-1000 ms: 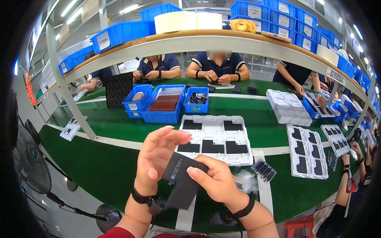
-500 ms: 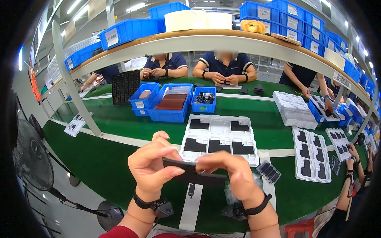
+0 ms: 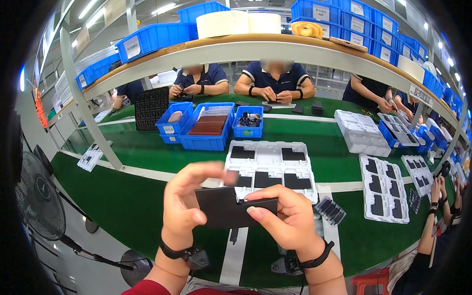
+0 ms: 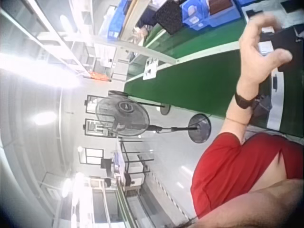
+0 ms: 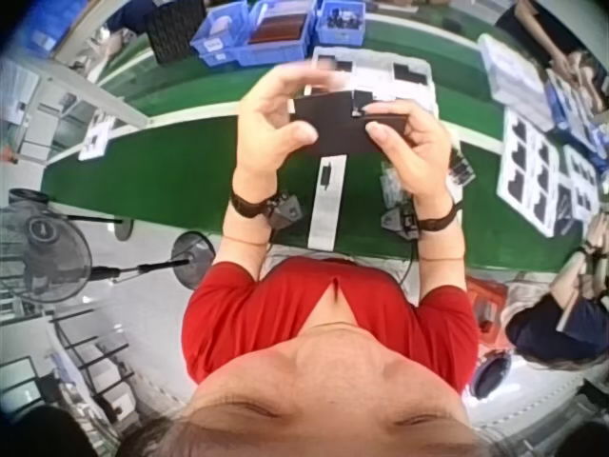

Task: Assembling small black plastic components by hand at an industrial workstation.

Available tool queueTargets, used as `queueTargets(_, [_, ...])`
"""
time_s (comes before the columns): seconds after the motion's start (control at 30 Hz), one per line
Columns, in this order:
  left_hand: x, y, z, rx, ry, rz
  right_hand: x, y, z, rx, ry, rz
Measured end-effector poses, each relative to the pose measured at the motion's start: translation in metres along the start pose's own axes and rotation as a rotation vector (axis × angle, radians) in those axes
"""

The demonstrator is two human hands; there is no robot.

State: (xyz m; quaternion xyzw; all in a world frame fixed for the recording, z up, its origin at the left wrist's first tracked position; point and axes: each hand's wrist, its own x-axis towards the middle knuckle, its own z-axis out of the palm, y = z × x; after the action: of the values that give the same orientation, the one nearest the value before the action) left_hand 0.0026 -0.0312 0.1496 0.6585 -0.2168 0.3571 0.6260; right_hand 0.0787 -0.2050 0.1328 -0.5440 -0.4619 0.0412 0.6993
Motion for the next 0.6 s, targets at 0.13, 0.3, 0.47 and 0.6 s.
queueTargets(0.13, [0.0,0.014,0.008,-0.364,-0.07,-0.34,0.0,-0.003,0.006,0.155,0.008,0.121])
queueTargets(0.3, [0.001,0.021,-0.003,-0.259,-0.283,-0.384,0.0,0.003,0.006,0.187,0.005,0.136])
queueTargets(0.47, [-0.001,0.022,0.005,-0.31,-0.067,-0.485,0.004,0.012,0.011,0.232,0.064,0.117])
queueTargets(0.6, [0.002,0.017,0.003,-0.295,-0.081,-0.473,0.006,0.013,0.013,0.267,0.095,0.131])
